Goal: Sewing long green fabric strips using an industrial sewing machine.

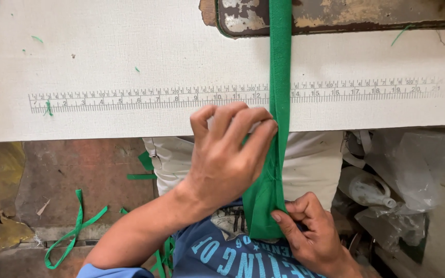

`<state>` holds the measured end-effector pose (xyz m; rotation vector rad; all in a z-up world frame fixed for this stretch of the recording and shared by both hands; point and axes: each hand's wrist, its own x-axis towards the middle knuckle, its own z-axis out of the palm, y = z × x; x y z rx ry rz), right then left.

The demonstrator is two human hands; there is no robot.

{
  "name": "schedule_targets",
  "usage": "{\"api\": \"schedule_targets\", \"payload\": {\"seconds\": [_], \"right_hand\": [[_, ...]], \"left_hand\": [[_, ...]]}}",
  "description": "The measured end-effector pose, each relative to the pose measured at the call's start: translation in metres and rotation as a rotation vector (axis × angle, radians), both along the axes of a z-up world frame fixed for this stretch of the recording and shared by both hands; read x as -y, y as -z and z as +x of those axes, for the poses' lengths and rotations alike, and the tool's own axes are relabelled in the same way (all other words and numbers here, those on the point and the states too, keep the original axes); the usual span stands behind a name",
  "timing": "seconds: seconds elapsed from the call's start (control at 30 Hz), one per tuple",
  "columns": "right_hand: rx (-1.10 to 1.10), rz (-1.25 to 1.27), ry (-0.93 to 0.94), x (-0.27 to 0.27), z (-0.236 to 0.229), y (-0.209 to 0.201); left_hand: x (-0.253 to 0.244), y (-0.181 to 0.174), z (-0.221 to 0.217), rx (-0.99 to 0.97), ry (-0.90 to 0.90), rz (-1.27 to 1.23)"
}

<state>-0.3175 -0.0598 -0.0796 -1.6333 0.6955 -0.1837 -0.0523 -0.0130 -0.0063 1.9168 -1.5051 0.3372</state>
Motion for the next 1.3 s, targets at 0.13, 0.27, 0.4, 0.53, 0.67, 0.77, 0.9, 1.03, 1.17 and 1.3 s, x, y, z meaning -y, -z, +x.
{"api": "schedule_targets", "payload": {"seconds": [0.13,0.27,0.4,0.53,0.67,0.77,0.9,1.03,1.17,1.3], "right_hand": [[-0.010,-0.041,0.030,0.001,0.000,-0.006],[0.017,-0.198,0.046,-0.008,-0.001,-0.005],[-0.003,-0.523,0.022,-0.020,-0.017,0.000],[-0.011,-0.705,-0.082,-0.025,-0.045,0.022],[0.028,-0.575,-0.046,-0.030,-0.061,0.037],[-0.120,-0.530,0.168,-0.032,-0.041,0.016],[-0.081,-0.590,0.128,-0.030,-0.030,0.011],[0.006,-0.677,0.066,-0.024,-0.004,-0.002],[0.017,-0.802,-0.108,-0.013,0.002,-0.001],[-0.014,-1.000,-0.252,-0.009,0.025,-0.021]], "left_hand": [[-0.010,-0.001,-0.012,0.062,0.004,0.056],[-0.027,0.012,-0.015,0.115,0.030,0.174],[-0.036,0.014,-0.010,0.165,0.062,0.284],[-0.040,0.014,0.009,0.225,0.210,0.244],[-0.041,0.019,0.034,0.355,0.302,0.211],[-0.037,0.016,0.048,0.468,0.327,0.146],[-0.029,0.016,0.056,0.548,0.401,0.088],[-0.023,0.016,0.056,0.500,0.436,0.015],[-0.020,0.002,0.067,0.424,0.511,0.104],[-0.009,-0.007,0.084,0.209,0.636,0.131]]}}
